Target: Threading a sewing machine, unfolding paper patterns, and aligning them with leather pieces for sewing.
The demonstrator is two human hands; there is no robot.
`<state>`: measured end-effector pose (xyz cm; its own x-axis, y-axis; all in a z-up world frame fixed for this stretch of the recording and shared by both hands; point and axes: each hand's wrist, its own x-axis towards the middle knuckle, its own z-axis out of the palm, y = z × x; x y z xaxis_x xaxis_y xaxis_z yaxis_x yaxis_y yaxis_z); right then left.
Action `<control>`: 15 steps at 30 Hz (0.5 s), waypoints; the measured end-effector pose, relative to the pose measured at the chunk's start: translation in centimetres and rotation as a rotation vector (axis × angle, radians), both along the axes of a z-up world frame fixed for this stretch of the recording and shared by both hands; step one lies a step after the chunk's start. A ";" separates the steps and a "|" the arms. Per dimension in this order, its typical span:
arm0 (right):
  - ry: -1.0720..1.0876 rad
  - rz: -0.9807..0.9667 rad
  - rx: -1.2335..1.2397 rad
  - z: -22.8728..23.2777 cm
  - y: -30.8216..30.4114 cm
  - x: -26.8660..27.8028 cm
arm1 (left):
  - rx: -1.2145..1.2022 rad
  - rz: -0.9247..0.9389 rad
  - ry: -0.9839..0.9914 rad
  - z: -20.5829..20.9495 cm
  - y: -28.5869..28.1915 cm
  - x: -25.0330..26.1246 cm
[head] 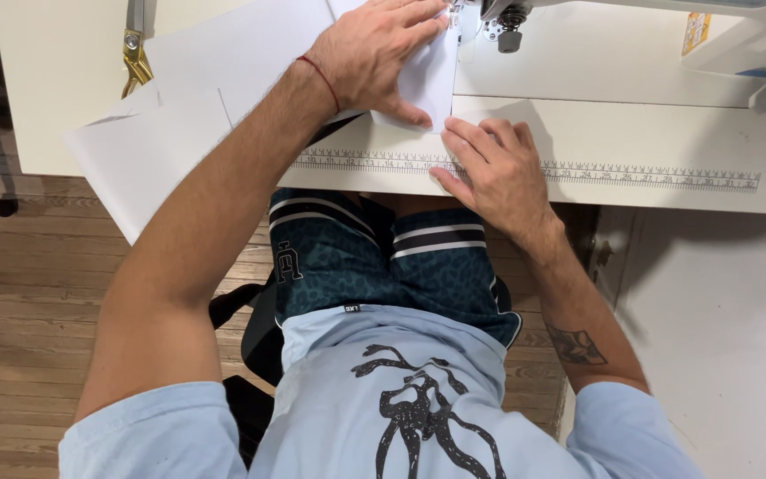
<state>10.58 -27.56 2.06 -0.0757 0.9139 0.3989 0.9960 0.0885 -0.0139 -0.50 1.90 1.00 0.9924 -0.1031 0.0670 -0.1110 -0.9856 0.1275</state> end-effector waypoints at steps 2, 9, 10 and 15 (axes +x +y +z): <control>0.002 -0.003 -0.001 -0.1 0.0 0.0 | -0.036 -0.009 -0.034 -0.3 0.3 -0.1; 0.005 -0.016 0.004 -0.5 0.3 0.4 | -0.028 -0.020 -0.095 -1.1 0.8 0.4; 0.004 -0.016 0.005 -0.5 0.4 0.4 | -0.026 -0.021 -0.096 -1.0 0.9 0.4; -0.003 -0.029 -0.005 -0.5 0.5 0.5 | -0.042 -0.019 -0.045 -0.7 1.1 0.5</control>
<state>11.06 -27.01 1.57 -0.0503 0.9177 0.3942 0.9982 0.0593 -0.0108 0.01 3.05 0.27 0.9862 -0.1183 0.1162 -0.1364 -0.9771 0.1633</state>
